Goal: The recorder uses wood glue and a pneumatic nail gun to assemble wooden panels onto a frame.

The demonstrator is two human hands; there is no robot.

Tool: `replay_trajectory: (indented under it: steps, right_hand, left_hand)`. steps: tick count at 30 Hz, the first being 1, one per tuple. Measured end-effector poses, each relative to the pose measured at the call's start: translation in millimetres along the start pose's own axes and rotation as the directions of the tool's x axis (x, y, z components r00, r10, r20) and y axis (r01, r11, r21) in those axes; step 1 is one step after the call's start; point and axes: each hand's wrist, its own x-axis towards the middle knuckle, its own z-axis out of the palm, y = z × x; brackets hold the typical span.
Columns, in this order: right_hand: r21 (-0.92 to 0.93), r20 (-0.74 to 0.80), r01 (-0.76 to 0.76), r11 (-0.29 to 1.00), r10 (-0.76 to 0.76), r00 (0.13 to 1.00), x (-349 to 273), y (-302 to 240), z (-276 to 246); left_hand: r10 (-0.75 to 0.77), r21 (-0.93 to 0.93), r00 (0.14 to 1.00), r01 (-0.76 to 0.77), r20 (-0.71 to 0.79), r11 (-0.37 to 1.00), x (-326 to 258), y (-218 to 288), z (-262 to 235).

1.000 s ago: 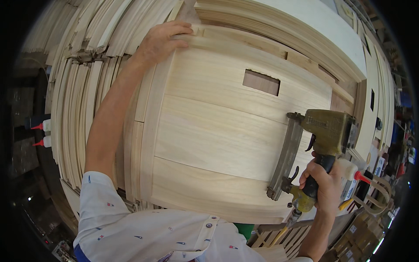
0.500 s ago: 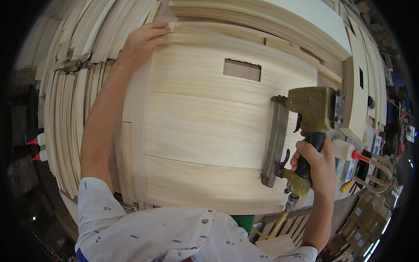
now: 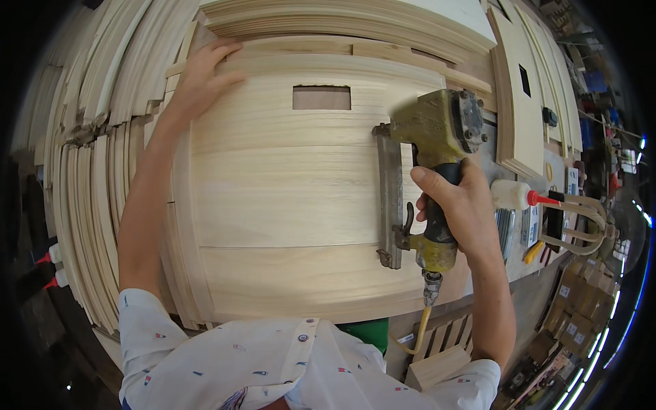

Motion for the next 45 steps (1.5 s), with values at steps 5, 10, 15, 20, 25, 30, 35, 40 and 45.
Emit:
replay_trajectory:
  steps: [5, 10, 15, 20, 25, 30, 35, 40, 45]
  right_hand:
    - [-0.018, 0.003, 0.04, 0.999, -0.04, 0.999, 4.4, -1.5, -9.2]
    - [-0.175, -0.005, 0.19, 0.966, -0.193, 0.981, 20.2, -30.6, -16.8]
    - [-0.26, 0.049, 0.287, 0.922, -0.284, 0.958, 56.0, -54.7, -9.8]
    - [-0.291, 0.095, 0.331, 0.898, -0.317, 0.944, 56.0, -71.7, 6.1]
    - [-0.296, 0.141, 0.349, 0.889, -0.32, 0.937, 70.2, -73.7, 19.9]
    - [-0.325, 0.195, 0.38, 0.866, -0.332, 0.923, 76.0, -84.1, 39.3]
    - [-0.283, 0.259, 0.463, 0.84, -0.398, 0.88, 77.1, -96.4, 69.8]
    - [-0.371, 0.277, 0.483, 0.793, -0.402, 0.873, 85.8, -92.3, 69.8]
    - [-0.345, 0.115, 0.359, 0.867, -0.341, 0.933, 68.3, -83.0, 24.2]
  left_hand:
    - [-0.094, -0.167, 0.994, 0.102, 0.054, 0.981, 7.3, 0.5, 4.9]
    - [-0.103, -0.237, 0.995, 0.103, 0.014, 0.966, 6.2, 1.0, 9.9]
    - [-0.142, -0.222, 0.989, 0.131, -0.032, 0.966, 5.4, -7.8, 14.7]
    - [-0.173, -0.353, 0.984, 0.148, -0.04, 0.924, 6.3, 0.2, 15.6]
    - [-0.12, -0.258, 0.992, 0.11, -0.024, 0.96, 4.9, -9.7, 13.6]
    - [-0.115, -0.275, 0.993, 0.104, -0.024, 0.956, 5.6, -8.4, 15.8]
    - [-0.109, -0.236, 0.993, 0.096, -0.043, 0.967, 4.6, -8.0, 17.8]
    - [-0.148, -0.282, 0.989, 0.14, -0.009, 0.949, 5.0, -4.1, 17.5]
    - [-0.147, -0.249, 0.988, 0.134, -0.037, 0.959, 4.2, -2.4, 14.5]
